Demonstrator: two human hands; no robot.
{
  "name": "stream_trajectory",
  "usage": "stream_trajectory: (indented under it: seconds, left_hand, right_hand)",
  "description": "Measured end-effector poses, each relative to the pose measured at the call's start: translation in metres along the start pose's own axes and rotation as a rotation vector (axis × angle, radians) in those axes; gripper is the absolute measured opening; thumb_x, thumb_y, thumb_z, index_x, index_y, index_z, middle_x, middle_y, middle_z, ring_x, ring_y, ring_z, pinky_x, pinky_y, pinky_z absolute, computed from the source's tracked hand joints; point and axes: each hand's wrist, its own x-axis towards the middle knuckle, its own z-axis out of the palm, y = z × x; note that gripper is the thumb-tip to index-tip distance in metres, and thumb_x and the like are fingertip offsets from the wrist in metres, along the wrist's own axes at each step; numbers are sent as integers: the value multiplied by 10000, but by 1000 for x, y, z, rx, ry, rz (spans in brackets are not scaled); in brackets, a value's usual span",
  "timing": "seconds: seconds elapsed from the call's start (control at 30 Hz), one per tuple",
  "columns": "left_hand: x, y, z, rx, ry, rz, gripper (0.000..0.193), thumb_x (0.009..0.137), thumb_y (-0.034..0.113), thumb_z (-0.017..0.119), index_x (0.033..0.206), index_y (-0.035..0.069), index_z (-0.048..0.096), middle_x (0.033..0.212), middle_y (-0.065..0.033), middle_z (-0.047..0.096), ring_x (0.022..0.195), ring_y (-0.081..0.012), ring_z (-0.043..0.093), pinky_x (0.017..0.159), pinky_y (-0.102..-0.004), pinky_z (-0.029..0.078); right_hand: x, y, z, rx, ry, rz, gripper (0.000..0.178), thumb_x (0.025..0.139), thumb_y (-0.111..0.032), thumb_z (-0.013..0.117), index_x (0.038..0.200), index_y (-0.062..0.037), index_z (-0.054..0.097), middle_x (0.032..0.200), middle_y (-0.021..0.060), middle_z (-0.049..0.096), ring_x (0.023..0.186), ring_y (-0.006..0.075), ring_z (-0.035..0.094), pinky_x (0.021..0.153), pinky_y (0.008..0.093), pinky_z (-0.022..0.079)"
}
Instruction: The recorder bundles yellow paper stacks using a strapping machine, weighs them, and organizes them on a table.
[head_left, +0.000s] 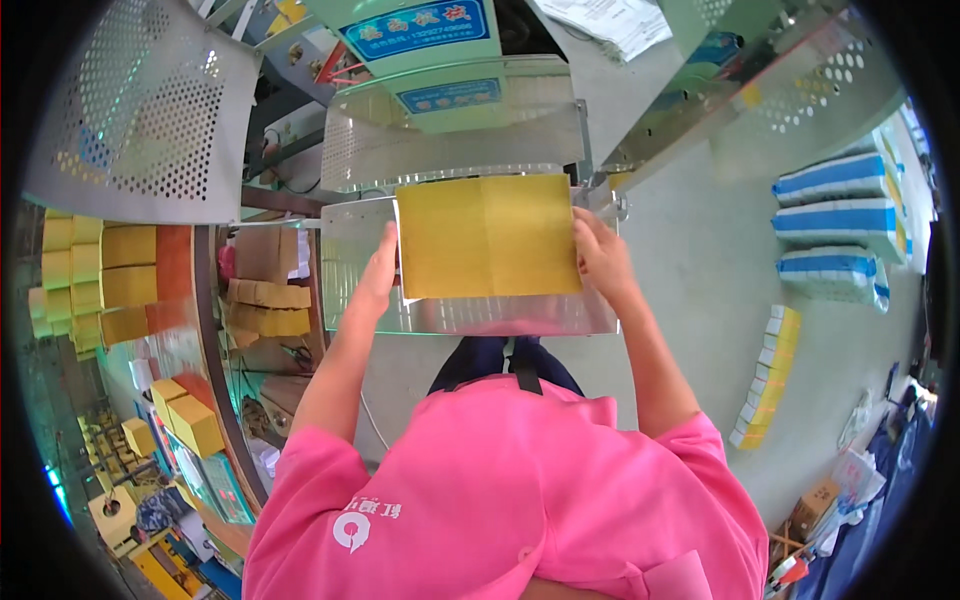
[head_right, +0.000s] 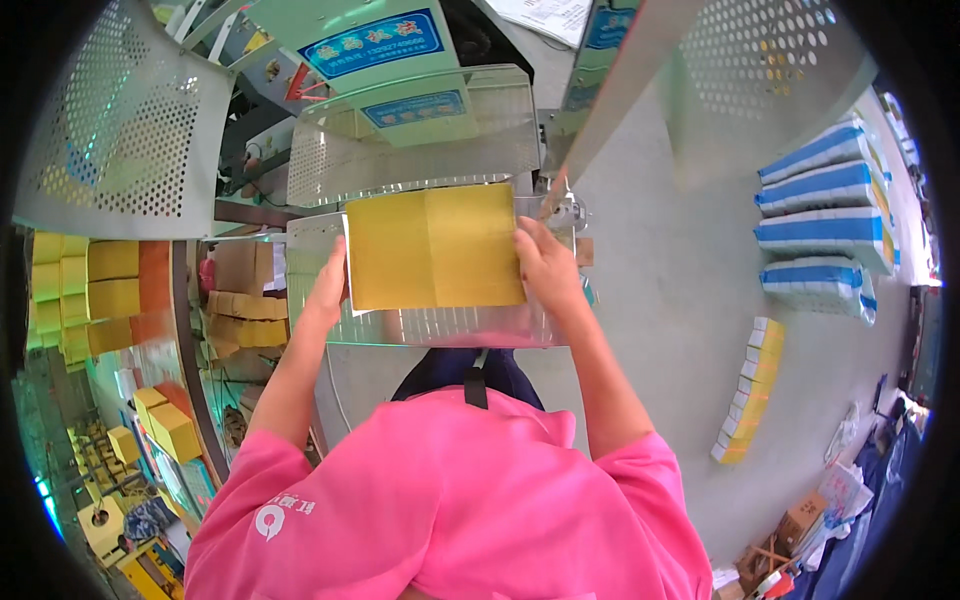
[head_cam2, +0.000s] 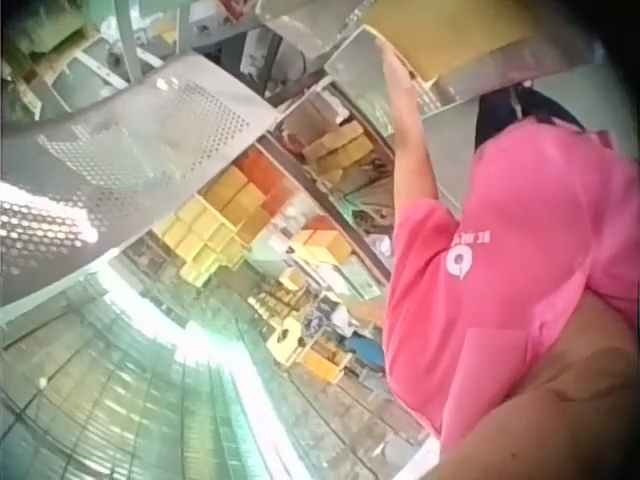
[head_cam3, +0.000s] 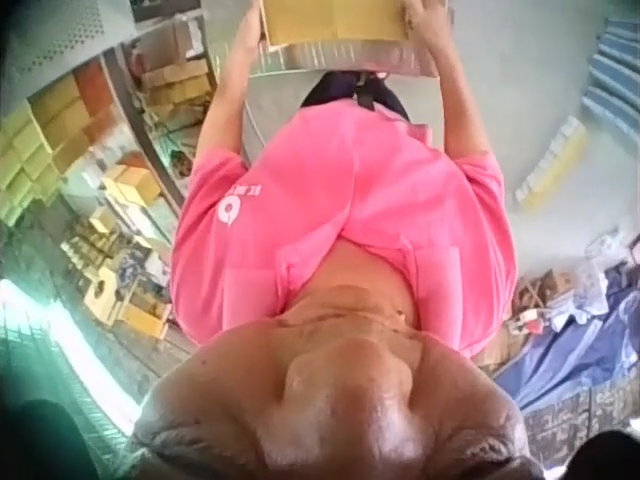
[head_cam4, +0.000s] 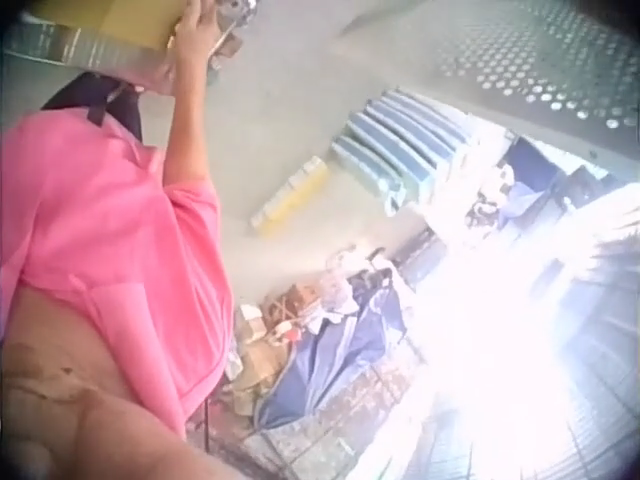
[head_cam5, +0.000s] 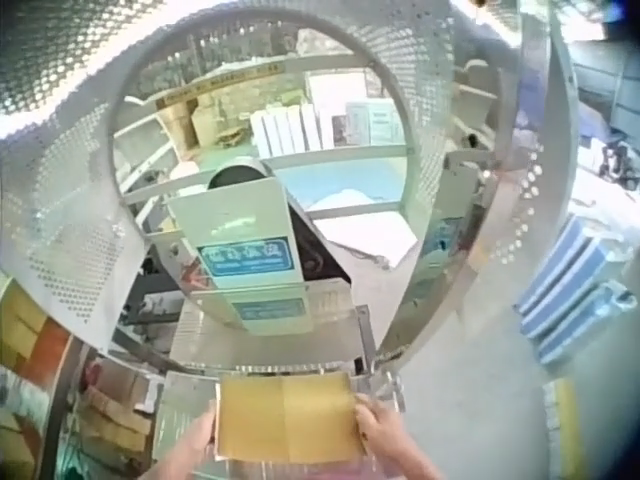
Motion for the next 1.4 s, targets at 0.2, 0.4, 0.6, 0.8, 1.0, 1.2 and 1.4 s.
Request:
stream_trajectory:
  seconds: [0.2,0.4,0.6,0.8,1.0,1.2,1.4]
  left_hand:
    - [21,-26,3,-113,-20,219,661,979,600,385,1251,31,585,1139,-56,625,1013,-163,570,896,-323,437]
    - [12,-35,23,-631,-166,207,602,981,541,448,1274,27,560,1156,-74,639,1059,-168,607,897,-312,481]
    - [14,-29,20,-573,-191,295,521,976,397,507,1358,43,496,1267,-58,570,1161,-167,536,978,-321,421]
    - [26,-29,19,-711,-251,258,515,980,384,500,1355,32,488,1267,-67,562,1144,-169,537,970,-322,428]
    - [14,-7,27,-652,-116,243,411,977,323,538,1260,25,518,1151,-39,572,1076,-144,536,922,-292,435]
    - [25,-18,19,-614,3,326,277,971,326,567,1033,59,529,954,-1,509,899,-99,475,802,-277,424]
    - [24,-11,21,-593,34,338,249,971,300,577,1006,56,540,924,2,523,869,-87,477,777,-263,418]
  right_hand:
    - [1,30,18,499,-15,-97,451,1017,-229,461,1408,-4,447,1356,73,531,1222,158,498,1023,292,392]
    - [-4,34,42,815,-6,-165,539,1018,-331,414,1463,-30,364,1467,90,416,1356,220,381,1122,354,294]
    - [-6,28,43,761,-12,-131,584,1003,-382,421,1469,-37,353,1472,90,406,1360,227,375,1120,360,299]
    - [-5,28,46,793,29,-71,547,1015,-331,408,1460,-16,369,1462,94,428,1352,221,390,1110,350,312]
    - [-5,28,46,815,51,-64,543,1010,-327,438,1453,-16,385,1446,93,447,1338,217,407,1109,345,310]
    - [-4,31,45,809,47,-74,536,1008,-325,450,1440,-11,408,1428,92,469,1322,207,421,1099,335,319]
    - [-6,26,45,803,34,-67,536,1010,-320,449,1444,-10,400,1431,90,466,1319,207,426,1099,333,318]
